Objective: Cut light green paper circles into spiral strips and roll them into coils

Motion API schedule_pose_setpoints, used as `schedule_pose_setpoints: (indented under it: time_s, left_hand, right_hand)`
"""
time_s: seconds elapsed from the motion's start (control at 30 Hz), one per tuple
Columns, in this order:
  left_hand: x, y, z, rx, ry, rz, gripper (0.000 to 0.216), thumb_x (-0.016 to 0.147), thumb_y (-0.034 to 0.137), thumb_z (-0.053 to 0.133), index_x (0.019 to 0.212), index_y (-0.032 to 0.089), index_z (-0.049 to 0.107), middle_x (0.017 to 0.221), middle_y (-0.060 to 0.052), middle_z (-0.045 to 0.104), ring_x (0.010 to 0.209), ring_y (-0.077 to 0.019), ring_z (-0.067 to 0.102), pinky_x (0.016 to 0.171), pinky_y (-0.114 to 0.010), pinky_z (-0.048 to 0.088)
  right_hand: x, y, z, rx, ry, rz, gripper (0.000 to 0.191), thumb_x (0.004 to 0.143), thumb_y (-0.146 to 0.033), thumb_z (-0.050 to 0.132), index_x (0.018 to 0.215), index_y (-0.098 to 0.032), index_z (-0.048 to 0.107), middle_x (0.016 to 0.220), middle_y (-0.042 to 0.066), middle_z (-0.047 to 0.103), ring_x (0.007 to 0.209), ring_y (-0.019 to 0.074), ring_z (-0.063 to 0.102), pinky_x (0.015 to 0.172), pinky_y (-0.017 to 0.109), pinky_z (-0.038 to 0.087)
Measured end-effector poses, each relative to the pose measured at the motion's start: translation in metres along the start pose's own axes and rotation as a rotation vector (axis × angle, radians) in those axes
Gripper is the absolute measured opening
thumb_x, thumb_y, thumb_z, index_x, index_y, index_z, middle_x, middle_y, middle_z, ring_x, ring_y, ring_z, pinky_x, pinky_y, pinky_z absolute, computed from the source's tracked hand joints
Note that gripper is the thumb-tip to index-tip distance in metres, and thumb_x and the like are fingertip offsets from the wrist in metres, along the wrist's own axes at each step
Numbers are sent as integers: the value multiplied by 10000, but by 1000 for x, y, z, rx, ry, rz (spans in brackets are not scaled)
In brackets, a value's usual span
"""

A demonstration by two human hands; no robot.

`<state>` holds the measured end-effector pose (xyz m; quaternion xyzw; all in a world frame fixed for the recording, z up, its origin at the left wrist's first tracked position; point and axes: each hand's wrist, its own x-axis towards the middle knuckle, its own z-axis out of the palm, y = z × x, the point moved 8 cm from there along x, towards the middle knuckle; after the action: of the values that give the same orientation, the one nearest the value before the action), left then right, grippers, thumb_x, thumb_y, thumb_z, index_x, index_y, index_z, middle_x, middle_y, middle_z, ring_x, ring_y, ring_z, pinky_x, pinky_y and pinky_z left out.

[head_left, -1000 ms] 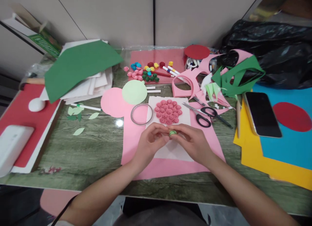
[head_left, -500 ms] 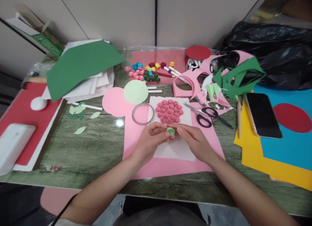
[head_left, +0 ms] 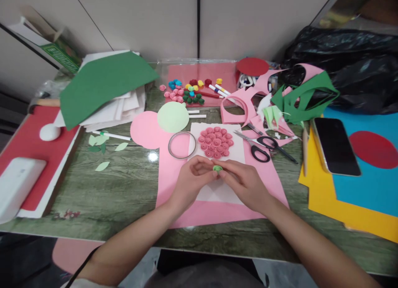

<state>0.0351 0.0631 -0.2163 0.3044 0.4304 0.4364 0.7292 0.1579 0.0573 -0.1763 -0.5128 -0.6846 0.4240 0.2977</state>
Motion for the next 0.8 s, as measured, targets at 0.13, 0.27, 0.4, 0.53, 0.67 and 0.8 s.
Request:
schedule_pose_setpoints:
  time_s: [0.13, 0.27, 0.4, 0.53, 0.67, 0.8]
  left_hand:
    - [0, 0, -1, 15, 13, -5, 229, 643, 161, 801, 779, 165, 617, 697, 16, 689, 689, -109, 641, 722, -249, 487]
    - [0, 1, -1, 26, 7, -5, 213, 661, 170, 789, 783, 163, 614, 688, 16, 685, 655, -102, 632, 696, -242, 483]
    - [-1, 2, -1, 30, 18, 5, 225, 646, 161, 794, 780, 161, 613, 710, 12, 687, 679, -105, 633, 703, -243, 488]
    - [-1, 2, -1, 38, 29, 1, 232, 640, 171, 798, 779, 162, 612, 709, 14, 682, 690, -112, 634, 729, -260, 494]
    - [-2, 2, 0, 65, 8, 2, 223, 656, 167, 784, 804, 163, 616, 726, 6, 686, 693, -114, 634, 708, -253, 496]
    - [-3, 3, 1, 124, -21, 19, 214, 677, 159, 772, 821, 167, 615, 740, 8, 676, 717, -106, 629, 718, -233, 494]
  right_hand:
    - [-1, -4, 1, -42, -9, -53, 352, 907, -175, 446, 1207, -152, 630, 985, 85, 711, 868, 179, 669, 783, 312, 525]
    - [-1, -4, 1, -36, -3, -53, 337, 906, -201, 473, 1201, -175, 633, 1028, 82, 710, 910, 187, 669, 794, 309, 524]
    - [-1, -4, 0, -42, 7, -40, 322, 903, -220, 495, 1188, -190, 642, 1029, 77, 715, 891, 192, 672, 789, 319, 527]
    - [-1, -5, -1, -36, 4, -38, 329, 903, -188, 461, 1173, -209, 648, 998, 65, 720, 861, 189, 675, 772, 325, 532]
    - [0, -5, -1, -51, 21, -34, 273, 892, -228, 527, 1129, -192, 657, 996, 60, 723, 874, 189, 673, 789, 307, 525]
    - [0, -3, 0, -59, 24, -21, 238, 898, -232, 526, 1091, -188, 658, 992, 52, 727, 870, 181, 677, 780, 281, 516]
